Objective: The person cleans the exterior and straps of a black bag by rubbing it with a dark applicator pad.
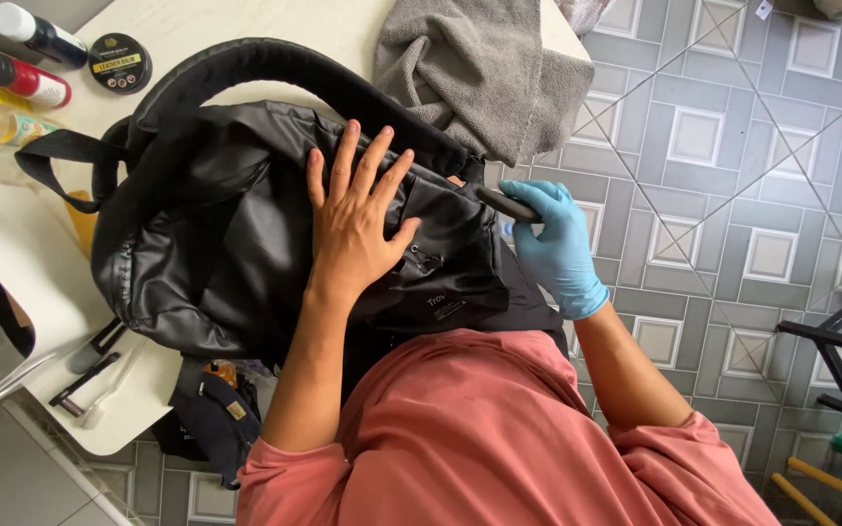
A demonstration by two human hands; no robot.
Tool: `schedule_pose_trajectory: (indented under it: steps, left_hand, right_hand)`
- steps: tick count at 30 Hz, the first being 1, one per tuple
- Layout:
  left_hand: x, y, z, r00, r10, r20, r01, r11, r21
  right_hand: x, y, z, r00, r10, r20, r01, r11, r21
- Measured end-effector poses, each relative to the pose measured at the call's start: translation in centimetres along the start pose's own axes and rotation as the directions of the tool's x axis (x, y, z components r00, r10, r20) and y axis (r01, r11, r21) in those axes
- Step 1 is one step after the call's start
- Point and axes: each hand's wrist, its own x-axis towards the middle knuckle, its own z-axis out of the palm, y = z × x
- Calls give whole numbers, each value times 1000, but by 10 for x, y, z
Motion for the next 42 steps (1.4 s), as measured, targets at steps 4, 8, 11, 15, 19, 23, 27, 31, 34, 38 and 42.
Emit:
schedule_pose_trajectory:
  steps: [4,8,11,15,19,23,27,31,34,38,42]
  left_hand:
    - [0,-1,-12,998,-4,64,7,999,-50]
    - [3,-6,-14,996,11,87,-6,998,-65]
    - [3,-5,-19,996,12,90,-3,996,-93]
    - [6,-4,-22,996,15,93,-5,994,-109]
    - [3,-3,-23,995,32,94,-21,993,-117]
    - [4,-4,-23,998,22,67,-13,992,-125]
    - [0,-14,-2,999,5,50,1,992,-125]
    - [1,-19,2,999,-4,43,9,992,-123]
    - [-2,-19,5,999,-11,48,17,991,-131]
    - [-1,-21,4,999,-5,51,12,990,-143]
    - [-2,-22,4,998,-2,62,13,985,-173]
  right_hand:
    - [3,-26,21,991,-130,46,130,992,-3]
    - [-13,-38,33,914,-264,306,284,959,-20]
    - [-20,-55,7,759,-294,581,271,954,129]
    - [7,-76,-28,732,-325,599,160,937,312]
    - [14,-53,-1,964,-142,223,131,989,65]
    - [-4,-55,47,946,-246,211,236,969,70]
    - [-25,-71,41,815,-322,481,198,936,292]
    - [3,-77,16,835,-341,432,195,917,348]
    - [18,-47,29,961,-256,101,254,967,31]
    - [-7,-44,68,945,-277,173,300,946,-125]
    - [-19,-62,31,756,-35,654,99,993,-61]
